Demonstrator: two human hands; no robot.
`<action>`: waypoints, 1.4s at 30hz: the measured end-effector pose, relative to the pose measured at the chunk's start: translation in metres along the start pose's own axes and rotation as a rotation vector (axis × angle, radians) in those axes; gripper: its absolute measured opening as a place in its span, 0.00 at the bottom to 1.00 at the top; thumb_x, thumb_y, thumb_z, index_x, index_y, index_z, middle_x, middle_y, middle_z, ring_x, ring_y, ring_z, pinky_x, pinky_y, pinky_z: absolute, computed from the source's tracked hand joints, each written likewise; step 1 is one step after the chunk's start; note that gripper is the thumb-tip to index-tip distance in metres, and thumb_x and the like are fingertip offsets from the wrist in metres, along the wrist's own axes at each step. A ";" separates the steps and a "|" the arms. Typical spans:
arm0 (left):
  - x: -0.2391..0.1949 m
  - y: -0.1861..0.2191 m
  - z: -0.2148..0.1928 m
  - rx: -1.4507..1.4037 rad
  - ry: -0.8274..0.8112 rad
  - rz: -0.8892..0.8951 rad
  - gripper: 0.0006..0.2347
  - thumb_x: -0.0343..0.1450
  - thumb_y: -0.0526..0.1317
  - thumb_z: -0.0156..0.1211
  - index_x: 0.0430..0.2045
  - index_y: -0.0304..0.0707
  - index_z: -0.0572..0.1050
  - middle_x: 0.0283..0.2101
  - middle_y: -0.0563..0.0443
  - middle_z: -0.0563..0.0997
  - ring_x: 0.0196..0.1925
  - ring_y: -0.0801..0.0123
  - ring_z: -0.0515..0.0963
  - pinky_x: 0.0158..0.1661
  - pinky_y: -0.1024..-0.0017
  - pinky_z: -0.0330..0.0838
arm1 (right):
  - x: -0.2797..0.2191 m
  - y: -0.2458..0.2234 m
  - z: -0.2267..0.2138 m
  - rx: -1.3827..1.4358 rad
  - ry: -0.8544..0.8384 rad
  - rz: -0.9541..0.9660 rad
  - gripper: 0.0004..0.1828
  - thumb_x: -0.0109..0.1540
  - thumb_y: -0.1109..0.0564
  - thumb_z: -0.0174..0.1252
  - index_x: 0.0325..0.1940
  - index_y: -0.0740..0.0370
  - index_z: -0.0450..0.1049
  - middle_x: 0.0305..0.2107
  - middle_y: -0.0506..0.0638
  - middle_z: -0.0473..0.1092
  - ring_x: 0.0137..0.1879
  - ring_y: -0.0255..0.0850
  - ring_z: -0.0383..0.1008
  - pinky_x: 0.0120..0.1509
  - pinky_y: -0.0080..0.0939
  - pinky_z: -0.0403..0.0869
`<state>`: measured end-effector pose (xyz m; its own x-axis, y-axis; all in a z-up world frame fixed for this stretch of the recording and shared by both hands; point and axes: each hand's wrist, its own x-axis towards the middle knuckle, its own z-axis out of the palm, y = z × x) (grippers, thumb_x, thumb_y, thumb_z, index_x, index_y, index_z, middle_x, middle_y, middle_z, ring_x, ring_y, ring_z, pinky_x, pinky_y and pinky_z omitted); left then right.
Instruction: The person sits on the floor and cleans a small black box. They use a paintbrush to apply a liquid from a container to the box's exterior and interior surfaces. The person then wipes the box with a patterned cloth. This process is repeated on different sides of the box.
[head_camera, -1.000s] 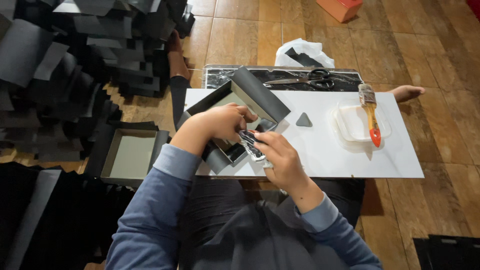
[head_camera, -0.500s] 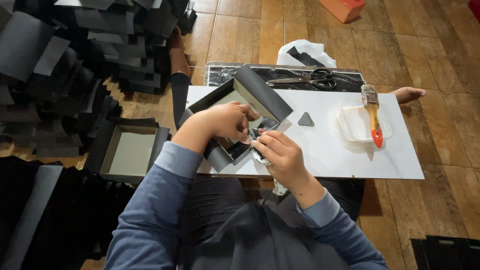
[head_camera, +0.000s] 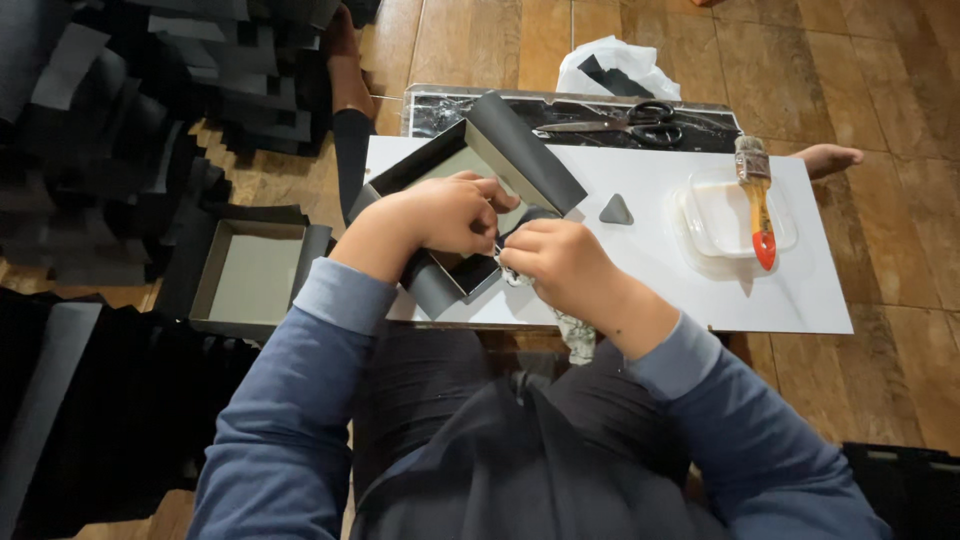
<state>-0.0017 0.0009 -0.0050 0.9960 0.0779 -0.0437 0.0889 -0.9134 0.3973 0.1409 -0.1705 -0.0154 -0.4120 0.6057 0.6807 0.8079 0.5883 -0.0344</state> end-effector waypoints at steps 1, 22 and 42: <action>-0.002 0.002 -0.001 -0.012 -0.006 -0.014 0.11 0.61 0.52 0.60 0.26 0.50 0.83 0.54 0.55 0.75 0.60 0.48 0.72 0.57 0.56 0.67 | 0.004 0.001 -0.004 0.036 -0.049 -0.001 0.14 0.56 0.73 0.42 0.29 0.61 0.72 0.26 0.47 0.71 0.35 0.49 0.73 0.36 0.43 0.75; -0.048 -0.014 -0.015 -1.500 0.738 0.357 0.34 0.74 0.62 0.24 0.48 0.27 0.71 0.63 0.38 0.69 0.66 0.55 0.69 0.66 0.61 0.59 | -0.016 -0.012 0.001 -0.007 0.061 -0.104 0.16 0.67 0.62 0.41 0.35 0.62 0.76 0.29 0.51 0.72 0.38 0.47 0.75 0.43 0.41 0.75; -0.004 0.026 -0.015 -1.140 0.630 0.858 0.35 0.67 0.71 0.39 0.39 0.31 0.65 0.63 0.22 0.61 0.65 0.40 0.67 0.60 0.59 0.66 | 0.008 -0.078 0.002 -0.049 -0.603 0.400 0.42 0.63 0.30 0.42 0.66 0.68 0.63 0.59 0.62 0.65 0.67 0.60 0.60 0.66 0.55 0.62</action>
<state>-0.0032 -0.0174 0.0196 0.5676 0.1261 0.8136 -0.8186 -0.0190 0.5741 0.0731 -0.2105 -0.0088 -0.2297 0.9681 0.1005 0.9577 0.2432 -0.1537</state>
